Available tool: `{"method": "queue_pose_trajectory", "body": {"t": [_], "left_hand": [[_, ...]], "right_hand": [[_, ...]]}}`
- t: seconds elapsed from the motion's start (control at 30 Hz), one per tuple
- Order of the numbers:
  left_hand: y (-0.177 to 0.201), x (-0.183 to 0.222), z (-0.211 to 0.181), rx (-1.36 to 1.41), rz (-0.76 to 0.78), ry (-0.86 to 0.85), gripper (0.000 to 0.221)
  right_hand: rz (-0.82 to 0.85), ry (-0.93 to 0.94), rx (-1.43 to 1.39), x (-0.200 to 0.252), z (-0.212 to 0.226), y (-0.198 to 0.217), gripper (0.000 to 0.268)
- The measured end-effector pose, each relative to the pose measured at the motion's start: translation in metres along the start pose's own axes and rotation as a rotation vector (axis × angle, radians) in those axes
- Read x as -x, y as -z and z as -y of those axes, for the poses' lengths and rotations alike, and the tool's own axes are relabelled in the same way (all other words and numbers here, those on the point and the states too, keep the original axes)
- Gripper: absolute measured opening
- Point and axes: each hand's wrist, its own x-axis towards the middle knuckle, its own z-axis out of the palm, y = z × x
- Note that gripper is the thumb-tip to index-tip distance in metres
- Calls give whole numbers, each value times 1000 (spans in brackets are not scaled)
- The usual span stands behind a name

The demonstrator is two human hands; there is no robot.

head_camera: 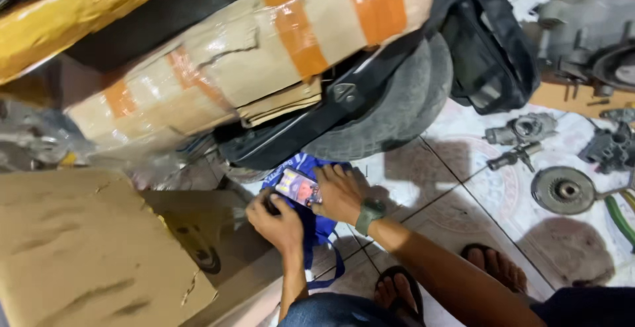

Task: The person unboxes various motorcycle parts, including a tire and a packaged component, and then proceeds to disassemble a small engine on the floor by removing individual parts by hand and placing them on the ground.

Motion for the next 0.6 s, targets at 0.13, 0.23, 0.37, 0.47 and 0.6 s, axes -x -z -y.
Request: {"method": "queue_pose_trajectory", "body": {"t": [0.13, 0.23, 0.37, 0.47, 0.6], "left_hand": [[8, -35, -41, 322, 20, 10, 11], [14, -58, -70, 492, 219, 8, 15], [11, -71, -110, 680, 652, 104, 21], [22, -84, -185, 650, 842, 173, 24], [24, -85, -253, 610, 1027, 214, 26]], "right_hand": [[-6, -241, -185, -9, -43, 3, 50], [-23, -287, -388, -4, -74, 21, 35], [97, -416, -634, 23, -89, 79, 38], [-136, -580, -645, 64, -96, 126, 28], [-384, -531, -415, 131, -95, 194, 22]]}}
